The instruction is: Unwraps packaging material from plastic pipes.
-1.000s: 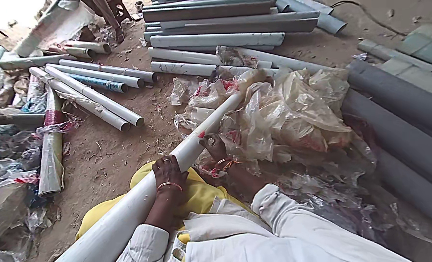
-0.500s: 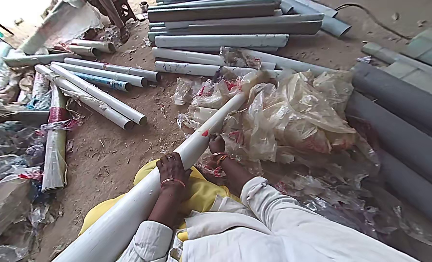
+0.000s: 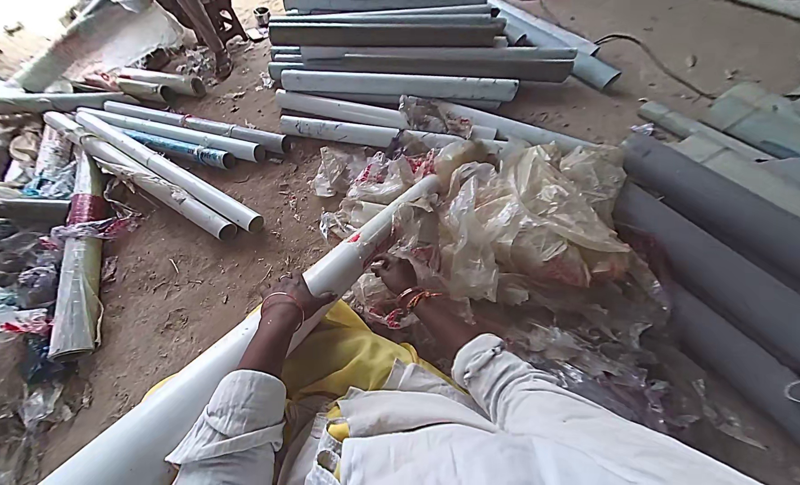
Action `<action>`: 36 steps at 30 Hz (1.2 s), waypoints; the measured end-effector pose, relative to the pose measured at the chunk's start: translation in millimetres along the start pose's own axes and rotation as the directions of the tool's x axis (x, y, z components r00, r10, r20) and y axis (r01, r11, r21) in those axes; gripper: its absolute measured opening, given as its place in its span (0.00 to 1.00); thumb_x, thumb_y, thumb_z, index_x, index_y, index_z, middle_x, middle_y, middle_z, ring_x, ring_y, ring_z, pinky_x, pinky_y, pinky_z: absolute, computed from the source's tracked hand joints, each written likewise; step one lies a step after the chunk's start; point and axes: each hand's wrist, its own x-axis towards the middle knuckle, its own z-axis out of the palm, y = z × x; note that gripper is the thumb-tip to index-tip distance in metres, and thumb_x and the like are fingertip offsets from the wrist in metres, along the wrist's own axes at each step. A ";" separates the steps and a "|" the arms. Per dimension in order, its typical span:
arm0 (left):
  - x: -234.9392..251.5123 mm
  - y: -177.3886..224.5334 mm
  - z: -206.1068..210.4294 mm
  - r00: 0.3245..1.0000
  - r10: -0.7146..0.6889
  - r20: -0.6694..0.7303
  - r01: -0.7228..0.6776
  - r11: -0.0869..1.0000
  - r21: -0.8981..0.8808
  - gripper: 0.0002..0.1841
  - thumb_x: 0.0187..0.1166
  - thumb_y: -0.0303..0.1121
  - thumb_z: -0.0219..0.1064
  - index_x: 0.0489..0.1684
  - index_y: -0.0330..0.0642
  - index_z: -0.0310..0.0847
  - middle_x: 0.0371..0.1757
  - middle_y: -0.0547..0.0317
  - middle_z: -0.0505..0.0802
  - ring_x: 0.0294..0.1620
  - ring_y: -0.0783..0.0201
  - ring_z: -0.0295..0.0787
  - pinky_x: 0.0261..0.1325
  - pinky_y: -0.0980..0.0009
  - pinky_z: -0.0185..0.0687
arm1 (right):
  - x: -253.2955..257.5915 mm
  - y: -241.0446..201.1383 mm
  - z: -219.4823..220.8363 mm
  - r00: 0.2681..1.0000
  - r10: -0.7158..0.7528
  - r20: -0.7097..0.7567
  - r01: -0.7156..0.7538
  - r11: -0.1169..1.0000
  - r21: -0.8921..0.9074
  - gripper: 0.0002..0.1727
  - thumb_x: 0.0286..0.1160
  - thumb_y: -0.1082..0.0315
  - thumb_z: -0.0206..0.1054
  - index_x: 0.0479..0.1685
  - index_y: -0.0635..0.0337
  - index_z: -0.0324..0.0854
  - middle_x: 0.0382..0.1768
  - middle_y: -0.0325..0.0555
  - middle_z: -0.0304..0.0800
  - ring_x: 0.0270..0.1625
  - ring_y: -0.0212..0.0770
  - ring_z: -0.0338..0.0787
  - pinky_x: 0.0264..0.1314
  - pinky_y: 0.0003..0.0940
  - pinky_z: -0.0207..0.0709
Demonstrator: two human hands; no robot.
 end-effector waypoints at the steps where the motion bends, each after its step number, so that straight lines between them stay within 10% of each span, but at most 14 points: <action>1: 2.1 -1.7 -0.4 1.000 0.000 0.014 0.000 1.000 -0.006 0.54 0.70 0.73 0.65 0.86 0.34 0.61 0.80 0.32 0.75 0.83 0.36 0.68 0.81 0.35 0.59 | 3.7 -4.0 3.7 1.000 0.006 0.030 -0.006 1.000 -0.001 0.18 0.82 0.57 0.70 0.62 0.59 0.87 0.49 0.59 0.94 0.54 0.59 0.92 0.63 0.61 0.79; 11: 14.8 -10.0 0.9 0.999 -0.012 0.033 0.014 0.997 -0.079 0.55 0.69 0.72 0.67 0.85 0.33 0.62 0.80 0.31 0.75 0.82 0.36 0.70 0.79 0.34 0.61 | -1.6 -47.7 1.3 0.999 -0.019 0.025 0.023 0.990 -0.140 0.19 0.88 0.59 0.62 0.55 0.69 0.87 0.55 0.65 0.91 0.63 0.64 0.89 0.66 0.62 0.77; 19: 9.2 -8.5 -1.0 1.000 -0.014 0.023 0.015 0.998 -0.066 0.56 0.68 0.73 0.66 0.87 0.34 0.59 0.81 0.31 0.74 0.83 0.36 0.69 0.80 0.33 0.59 | 8.1 -40.5 24.3 0.991 -0.089 -0.096 0.062 0.964 -0.257 0.23 0.87 0.64 0.63 0.75 0.69 0.75 0.64 0.66 0.87 0.61 0.66 0.91 0.61 0.62 0.82; 25: 5.0 -11.1 0.4 1.000 -0.007 0.030 0.008 0.999 -0.049 0.56 0.69 0.72 0.67 0.89 0.35 0.57 0.81 0.32 0.74 0.85 0.36 0.66 0.81 0.35 0.60 | 59.2 35.1 -50.2 0.900 0.378 -0.218 -0.396 0.917 -0.041 0.23 0.88 0.65 0.59 0.73 0.74 0.75 0.70 0.70 0.83 0.76 0.64 0.83 0.76 0.59 0.74; 31: 12.5 -7.3 -2.1 0.999 -0.019 0.049 0.023 0.997 -0.076 0.57 0.67 0.73 0.67 0.88 0.35 0.58 0.82 0.30 0.73 0.86 0.34 0.63 0.81 0.33 0.56 | 8.6 -6.6 -16.1 0.990 -0.025 -0.139 0.044 0.990 0.132 0.18 0.88 0.63 0.65 0.67 0.66 0.84 0.56 0.67 0.91 0.55 0.64 0.91 0.62 0.61 0.79; 36: 12.2 -8.1 0.1 0.999 -0.029 0.031 0.032 0.996 -0.078 0.57 0.66 0.73 0.68 0.87 0.34 0.59 0.81 0.30 0.74 0.86 0.34 0.63 0.82 0.33 0.55 | 22.8 -24.3 53.3 0.942 0.109 -0.318 0.061 0.874 0.482 0.24 0.75 0.64 0.77 0.64 0.72 0.81 0.62 0.66 0.87 0.65 0.57 0.86 0.73 0.52 0.75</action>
